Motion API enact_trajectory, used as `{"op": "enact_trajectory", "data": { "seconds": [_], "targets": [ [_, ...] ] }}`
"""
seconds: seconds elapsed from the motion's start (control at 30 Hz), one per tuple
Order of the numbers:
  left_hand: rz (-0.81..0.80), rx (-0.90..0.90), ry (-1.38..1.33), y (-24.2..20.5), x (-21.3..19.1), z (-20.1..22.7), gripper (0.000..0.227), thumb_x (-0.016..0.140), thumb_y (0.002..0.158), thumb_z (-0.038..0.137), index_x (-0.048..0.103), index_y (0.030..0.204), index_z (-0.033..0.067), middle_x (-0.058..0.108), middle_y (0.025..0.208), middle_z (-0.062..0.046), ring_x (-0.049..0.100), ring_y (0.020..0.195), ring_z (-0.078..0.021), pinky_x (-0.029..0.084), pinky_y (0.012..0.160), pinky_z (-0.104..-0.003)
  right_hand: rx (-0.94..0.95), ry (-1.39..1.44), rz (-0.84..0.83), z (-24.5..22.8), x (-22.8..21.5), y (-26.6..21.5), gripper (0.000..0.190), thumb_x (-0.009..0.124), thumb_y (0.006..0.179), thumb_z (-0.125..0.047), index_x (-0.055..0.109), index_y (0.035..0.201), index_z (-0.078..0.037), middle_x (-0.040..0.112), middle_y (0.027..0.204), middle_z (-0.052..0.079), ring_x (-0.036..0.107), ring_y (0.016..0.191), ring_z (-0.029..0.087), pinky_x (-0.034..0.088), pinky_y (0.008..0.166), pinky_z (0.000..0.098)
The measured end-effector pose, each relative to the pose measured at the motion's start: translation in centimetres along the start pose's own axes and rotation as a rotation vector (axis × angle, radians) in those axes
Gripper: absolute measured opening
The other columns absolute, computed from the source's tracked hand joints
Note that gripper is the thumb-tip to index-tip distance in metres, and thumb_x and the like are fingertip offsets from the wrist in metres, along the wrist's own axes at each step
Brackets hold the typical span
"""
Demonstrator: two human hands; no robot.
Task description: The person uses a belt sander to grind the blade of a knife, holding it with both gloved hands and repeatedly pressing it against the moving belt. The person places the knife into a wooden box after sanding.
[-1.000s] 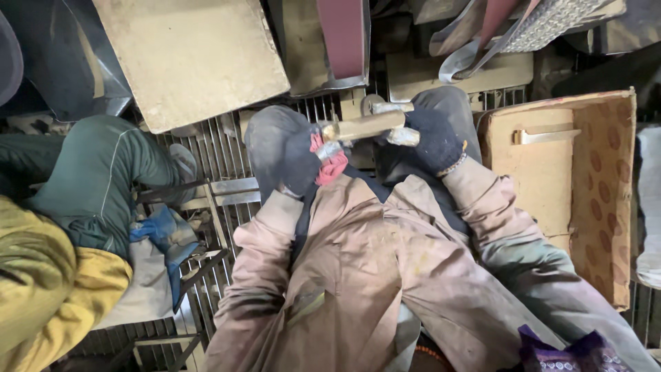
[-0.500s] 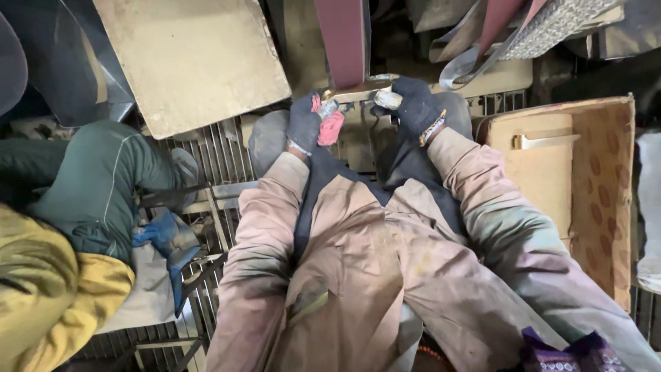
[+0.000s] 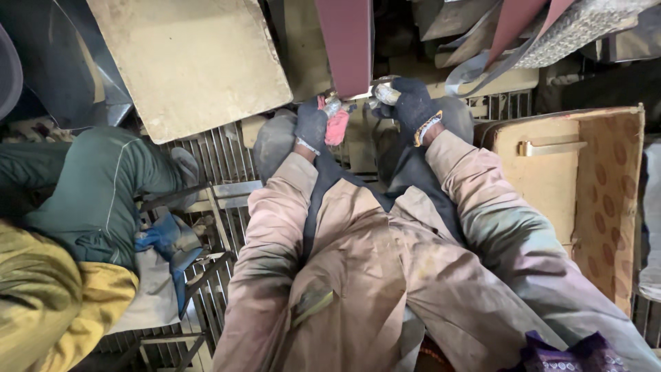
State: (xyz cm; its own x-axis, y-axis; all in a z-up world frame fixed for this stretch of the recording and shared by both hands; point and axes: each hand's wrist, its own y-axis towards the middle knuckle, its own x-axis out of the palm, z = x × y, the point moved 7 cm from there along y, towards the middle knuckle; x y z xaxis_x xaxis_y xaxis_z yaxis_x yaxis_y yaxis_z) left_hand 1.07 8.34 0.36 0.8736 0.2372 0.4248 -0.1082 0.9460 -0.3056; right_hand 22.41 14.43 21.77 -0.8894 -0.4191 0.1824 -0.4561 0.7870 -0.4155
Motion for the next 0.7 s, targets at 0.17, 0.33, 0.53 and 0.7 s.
{"op": "enact_trajectory", "data": {
  "seconds": [0.17,0.33,0.53,0.7],
  "targets": [
    [0.180,0.157,1.010,-2.9,-0.2,3.1,0.035,0.043,0.111,0.005,0.046,0.137,-0.0178,0.052,0.137,-0.026,0.053,0.127,-0.0292,0.043,0.109,-0.035,-0.167,-0.150,-0.045,-2.0,-0.1,-2.1,0.021,0.073,0.097,-0.016,0.074,0.100,0.004,0.072,0.084,0.009,0.063,0.067,0.014,0.051,0.063,0.0304],
    [0.191,0.581,2.321,-3.9,2.6,2.3,0.045,0.036,0.107,0.006,0.042,0.147,-0.0135,0.049,0.148,-0.023,0.049,0.138,-0.0280,0.039,0.117,-0.034,-0.228,-0.246,-0.025,-2.2,-1.1,-3.2,0.021,0.073,0.097,-0.017,0.074,0.100,0.004,0.072,0.084,0.009,0.063,0.067,0.014,0.051,0.063,0.0303],
    [-0.013,0.587,1.945,-1.1,1.7,0.0,0.048,0.040,0.106,0.008,0.037,0.149,-0.0163,0.048,0.149,-0.028,0.047,0.139,-0.0324,0.038,0.117,-0.037,-0.099,-0.154,0.007,-0.9,-0.9,-0.9,0.022,0.073,0.098,-0.019,0.074,0.100,0.003,0.072,0.084,0.008,0.063,0.068,0.014,0.050,0.063,0.0303],
    [-0.023,0.422,1.320,-1.0,1.0,0.2,0.055,0.050,0.106,0.011,0.031,0.149,-0.0175,0.044,0.152,-0.027,0.045,0.140,-0.0266,0.037,0.116,-0.033,-0.108,-0.152,0.001,-1.0,-1.0,-1.4,0.023,0.073,0.098,-0.020,0.073,0.100,0.003,0.071,0.084,0.008,0.063,0.069,0.013,0.050,0.063,0.0303]
  ]
}}
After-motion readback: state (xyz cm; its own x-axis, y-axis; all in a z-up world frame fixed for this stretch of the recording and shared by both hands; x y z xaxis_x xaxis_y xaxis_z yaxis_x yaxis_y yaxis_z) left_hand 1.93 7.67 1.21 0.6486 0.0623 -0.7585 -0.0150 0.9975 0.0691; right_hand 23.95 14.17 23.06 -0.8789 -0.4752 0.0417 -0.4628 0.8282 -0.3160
